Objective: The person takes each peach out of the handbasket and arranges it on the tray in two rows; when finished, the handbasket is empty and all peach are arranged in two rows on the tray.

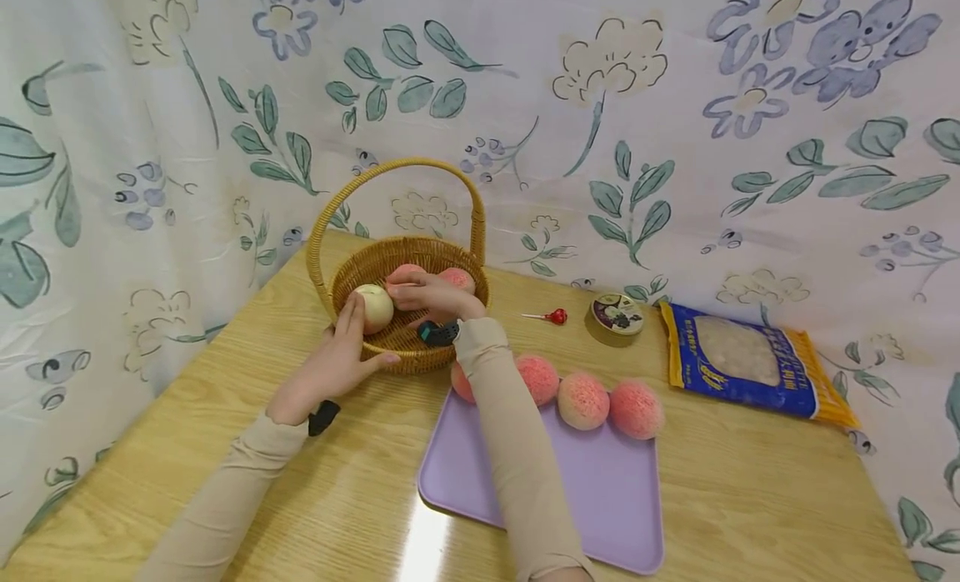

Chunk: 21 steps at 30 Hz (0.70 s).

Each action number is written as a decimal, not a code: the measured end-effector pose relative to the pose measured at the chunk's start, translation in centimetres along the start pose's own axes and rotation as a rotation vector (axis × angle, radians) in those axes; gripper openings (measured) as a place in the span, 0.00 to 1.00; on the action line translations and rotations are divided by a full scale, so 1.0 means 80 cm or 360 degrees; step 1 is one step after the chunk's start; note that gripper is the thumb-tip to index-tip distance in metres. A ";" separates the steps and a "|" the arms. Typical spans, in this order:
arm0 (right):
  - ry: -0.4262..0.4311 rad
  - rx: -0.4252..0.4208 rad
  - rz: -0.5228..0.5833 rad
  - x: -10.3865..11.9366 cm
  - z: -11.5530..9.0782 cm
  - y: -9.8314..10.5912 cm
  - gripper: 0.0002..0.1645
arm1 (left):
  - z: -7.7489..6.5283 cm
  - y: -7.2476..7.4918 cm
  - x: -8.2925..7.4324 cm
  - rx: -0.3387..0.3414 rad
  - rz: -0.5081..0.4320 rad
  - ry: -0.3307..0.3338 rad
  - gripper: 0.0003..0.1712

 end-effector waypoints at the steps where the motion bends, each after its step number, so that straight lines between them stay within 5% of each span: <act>1: -0.0005 -0.0003 0.0011 0.000 0.001 0.000 0.33 | 0.000 0.000 -0.001 -0.0003 -0.0004 -0.0004 0.64; 10: 0.0054 0.0069 -0.0009 0.004 0.015 -0.009 0.32 | 0.000 0.004 0.000 -0.0021 -0.0024 -0.0014 0.65; 21: 0.0038 0.0012 -0.0407 0.001 0.039 -0.026 0.34 | 0.004 0.005 -0.002 0.0025 0.0016 -0.0043 0.65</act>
Point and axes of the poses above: each hand's wrist, its own z-axis towards the middle knuckle, its own y-axis out of the back of the hand, x = y × z, the point moved 4 cm from there along z, towards the middle knuckle, and after that the axes turned 7 degrees about x, right-handed, at the moved point
